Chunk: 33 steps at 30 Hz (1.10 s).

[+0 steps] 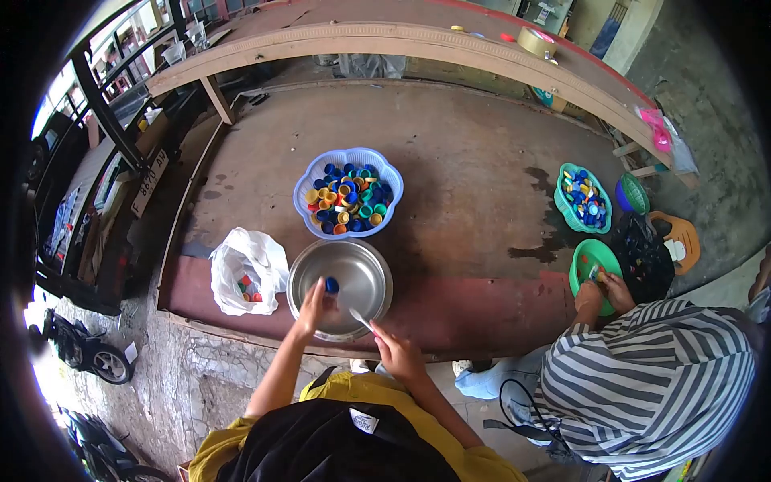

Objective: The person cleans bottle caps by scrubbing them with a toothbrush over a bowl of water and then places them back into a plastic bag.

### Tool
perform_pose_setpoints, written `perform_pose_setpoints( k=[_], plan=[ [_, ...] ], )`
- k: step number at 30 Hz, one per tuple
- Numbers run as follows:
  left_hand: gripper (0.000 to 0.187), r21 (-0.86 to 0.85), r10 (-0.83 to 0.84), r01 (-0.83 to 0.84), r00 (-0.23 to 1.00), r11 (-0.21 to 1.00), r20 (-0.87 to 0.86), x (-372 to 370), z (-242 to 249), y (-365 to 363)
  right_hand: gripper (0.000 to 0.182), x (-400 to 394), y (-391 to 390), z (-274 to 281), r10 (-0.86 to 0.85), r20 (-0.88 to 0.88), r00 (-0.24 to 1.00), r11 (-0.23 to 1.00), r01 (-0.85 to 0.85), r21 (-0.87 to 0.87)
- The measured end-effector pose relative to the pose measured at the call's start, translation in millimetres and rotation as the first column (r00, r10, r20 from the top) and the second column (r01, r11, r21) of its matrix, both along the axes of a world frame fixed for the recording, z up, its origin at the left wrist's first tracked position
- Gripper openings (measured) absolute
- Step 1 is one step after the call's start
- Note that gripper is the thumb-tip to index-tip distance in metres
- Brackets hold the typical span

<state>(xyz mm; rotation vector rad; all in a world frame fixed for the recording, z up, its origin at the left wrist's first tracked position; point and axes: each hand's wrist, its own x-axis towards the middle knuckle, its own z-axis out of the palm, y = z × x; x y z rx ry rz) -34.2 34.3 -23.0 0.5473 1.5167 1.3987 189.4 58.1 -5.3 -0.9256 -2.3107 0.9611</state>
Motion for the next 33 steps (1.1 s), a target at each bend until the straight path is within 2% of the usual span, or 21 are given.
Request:
perform_pose_setpoints(
  k=[2,4,6,7,10,12,14,16,18,20,22,23,24,26,27,30,31,33],
  plan=[
    [0.050,0.143,-0.115,0.143,0.976,0.979,-0.188,-15.4,43.9,37.9,0.036,1.8,-4.1,6.1,-0.020,-0.022,1.000,1.000,0.020,-0.016],
    [0.050,0.200,-0.115,0.122,0.992,0.972,-0.046,-33.5,53.6,86.6,0.035,4.2,-2.8,17.3,-0.044,-0.043,0.998,0.999,0.043,-0.021],
    [0.054,0.203,0.005,-0.010,1.000,0.979,0.028,-29.0,69.1,121.7,0.035,9.3,0.1,11.5,-0.074,-0.058,0.996,0.997,0.074,0.004],
    [0.058,0.176,-0.001,-0.009,0.998,0.984,0.060,-29.2,61.6,129.9,0.035,12.6,1.4,9.4,-0.087,-0.064,0.994,0.996,0.088,0.018],
    [0.055,0.196,0.039,-0.065,0.990,0.978,0.134,4.1,42.6,101.8,0.034,23.3,-4.0,7.9,-0.131,-0.025,0.991,0.991,0.131,0.005],
    [0.051,0.241,-0.047,0.054,0.998,0.969,-0.031,13.5,14.3,65.1,0.035,28.0,-9.4,-1.9,-0.153,-0.099,0.983,0.987,0.147,-0.059],
    [0.042,0.392,0.103,-0.033,0.982,0.919,-0.159,27.4,2.4,18.5,0.036,29.4,-11.1,-9.9,-0.147,-0.144,0.979,0.986,0.133,-0.102],
    [0.034,0.349,0.289,-0.229,0.949,0.909,-0.128,40.7,2.1,-31.6,0.035,27.6,-11.7,-14.3,-0.114,-0.163,0.980,0.988,0.094,-0.126],
    [0.031,0.429,0.470,-0.267,0.737,0.863,-0.486,28.8,-6.5,-67.9,0.035,19.8,-7.4,-5.4,-0.041,-0.130,0.991,0.987,0.020,-0.157],
    [0.034,0.407,0.582,-0.417,0.617,0.813,-0.530,1.4,-32.3,-110.4,0.035,12.9,-6.5,-4.7,0.020,-0.136,0.990,0.985,-0.042,-0.164],
    [0.025,0.277,0.863,-0.831,0.400,0.483,-0.308,-29.4,-56.3,-143.2,0.035,2.1,0.6,-10.8,0.073,-0.192,0.979,0.987,-0.098,-0.125],
    [0.022,0.006,0.944,-0.958,0.282,0.285,0.173,-49.4,-64.0,-169.8,0.036,-1.9,4.6,-12.8,0.097,-0.200,0.975,0.983,-0.126,-0.135],
    [0.019,-0.339,0.836,-0.920,-0.025,0.195,0.548,-64.6,-72.0,-197.6,0.037,-6.0,5.6,-15.8,0.105,-0.219,0.970,0.985,-0.132,-0.114],
    [0.015,0.002,0.789,-0.975,0.181,0.222,0.587,-71.1,-99.7,-224.3,0.039,-13.6,13.2,-20.3,0.128,-0.255,0.958,0.987,-0.149,-0.062],
    [0.017,0.027,0.943,-0.991,0.131,0.129,0.305,-56.2,-63.2,-203.9,0.039,-15.4,15.0,-20.2,0.136,-0.212,0.968,0.987,-0.151,-0.058],
    [0.018,0.142,0.954,-0.944,0.298,0.298,-0.017,-48.4,-50.0,-184.1,0.040,-19.5,16.3,-17.9,0.143,-0.210,0.967,0.983,-0.163,-0.080],
    [0.019,0.207,0.913,-0.889,0.390,0.408,-0.123,-50.7,-43.3,-176.3,0.039,-19.7,16.5,-14.4,0.144,-0.173,0.974,0.982,-0.162,-0.097],
    [0.022,0.343,0.835,-0.772,0.421,0.535,-0.354,-69.2,-38.1,-156.9,0.040,-22.8,14.4,-14.2,0.131,-0.200,0.971,0.985,-0.149,-0.081]
  ],
)
